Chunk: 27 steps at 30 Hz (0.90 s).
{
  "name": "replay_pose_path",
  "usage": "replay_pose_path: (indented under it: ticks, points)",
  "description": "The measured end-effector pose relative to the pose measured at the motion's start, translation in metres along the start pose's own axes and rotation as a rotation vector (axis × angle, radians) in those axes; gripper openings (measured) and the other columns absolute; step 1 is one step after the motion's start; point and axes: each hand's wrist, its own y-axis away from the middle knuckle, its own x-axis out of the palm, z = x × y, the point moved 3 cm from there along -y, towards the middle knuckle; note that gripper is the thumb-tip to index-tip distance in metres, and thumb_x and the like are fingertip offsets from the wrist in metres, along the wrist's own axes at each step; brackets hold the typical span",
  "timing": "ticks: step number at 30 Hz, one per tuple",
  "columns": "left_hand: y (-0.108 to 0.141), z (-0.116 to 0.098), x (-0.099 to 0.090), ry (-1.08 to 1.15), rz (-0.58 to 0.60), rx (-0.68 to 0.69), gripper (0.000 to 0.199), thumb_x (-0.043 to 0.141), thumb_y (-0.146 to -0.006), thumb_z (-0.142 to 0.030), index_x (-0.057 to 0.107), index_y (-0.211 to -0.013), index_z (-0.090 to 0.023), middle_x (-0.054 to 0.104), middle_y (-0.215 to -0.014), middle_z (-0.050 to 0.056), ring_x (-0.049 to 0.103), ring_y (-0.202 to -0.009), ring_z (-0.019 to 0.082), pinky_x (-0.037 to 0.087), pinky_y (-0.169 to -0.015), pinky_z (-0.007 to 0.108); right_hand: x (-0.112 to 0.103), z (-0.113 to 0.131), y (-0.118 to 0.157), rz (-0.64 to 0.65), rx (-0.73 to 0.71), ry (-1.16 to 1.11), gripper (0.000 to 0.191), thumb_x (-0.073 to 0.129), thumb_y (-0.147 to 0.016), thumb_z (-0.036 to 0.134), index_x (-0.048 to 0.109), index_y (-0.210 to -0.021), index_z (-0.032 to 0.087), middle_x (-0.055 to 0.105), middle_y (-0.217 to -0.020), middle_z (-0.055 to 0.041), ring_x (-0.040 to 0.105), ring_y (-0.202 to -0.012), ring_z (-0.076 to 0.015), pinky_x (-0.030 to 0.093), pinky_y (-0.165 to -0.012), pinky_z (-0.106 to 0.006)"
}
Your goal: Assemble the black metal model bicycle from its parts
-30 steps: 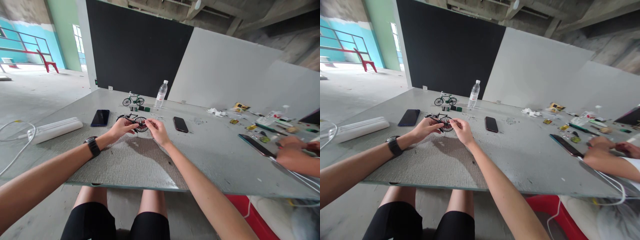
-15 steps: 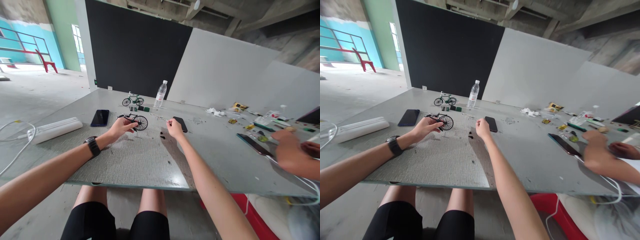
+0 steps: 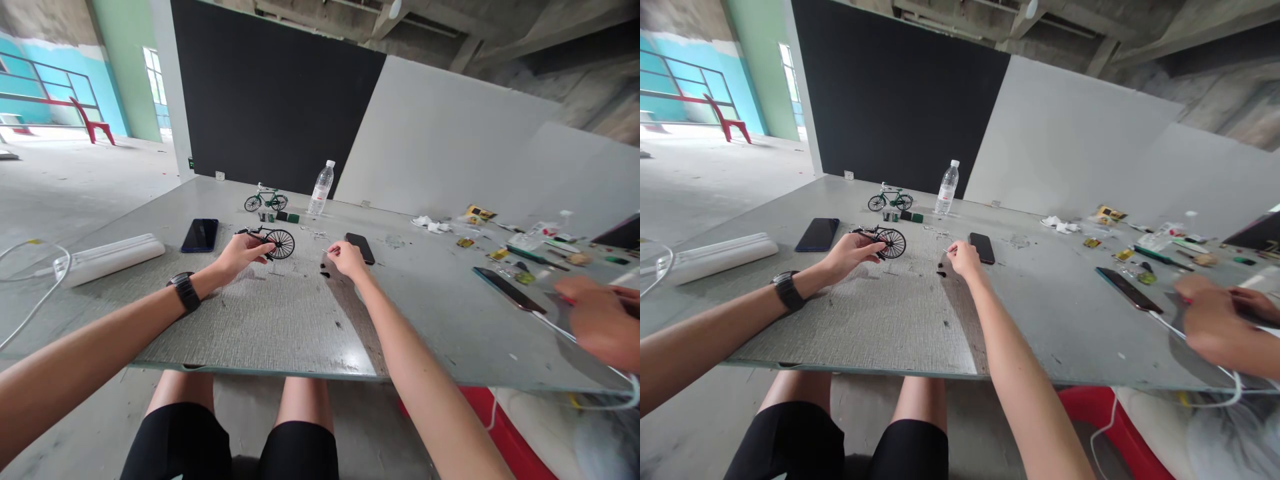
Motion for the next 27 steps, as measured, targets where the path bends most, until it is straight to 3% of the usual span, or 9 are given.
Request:
replay_pose_path:
  ticks: [11, 18, 27]
  points:
    - [-0.005, 0.008, -0.006, 0.067, -0.023, 0.058, 0.036, 0.075, -0.082, -0.042, 0.074, -0.100, -0.010, 0.073, -0.105, 0.013, 0.065, -0.093, 0.020, 0.058, -0.073, 0.030, 0.002, -0.001, 0.000, -0.007, -0.039, -0.018, 0.010, 0.067, -0.086, 0.016, 0.073, -0.094, 0.020, 0.076, -0.092, -0.0076, 0.070, -0.089, -0.0202, 0.049, -0.078, -0.027]
    - [-0.002, 0.003, -0.003, 0.056, -0.027, 0.012, 0.034, 0.076, -0.080, -0.039, 0.074, -0.097, -0.011, 0.074, -0.097, 0.012, 0.066, -0.087, 0.018, 0.057, -0.071, 0.029, 0.003, -0.001, 0.000, -0.002, -0.051, -0.023, 0.009, 0.067, -0.087, 0.019, 0.073, -0.094, 0.021, 0.076, -0.094, -0.0065, 0.070, -0.090, -0.0193, 0.050, -0.079, -0.027]
    - [0.005, 0.000, 0.012, -0.261, 0.303, 0.068, 0.031, 0.073, -0.081, -0.040, 0.078, -0.096, -0.014, 0.074, -0.075, 0.006, 0.064, -0.063, 0.017, 0.048, -0.057, 0.027, 0.005, 0.007, 0.003, 0.010, -0.074, -0.027, 0.009, 0.066, -0.087, 0.017, 0.073, -0.091, 0.021, 0.076, -0.093, -0.0059, 0.070, -0.088, -0.0184, 0.050, -0.080, -0.028]
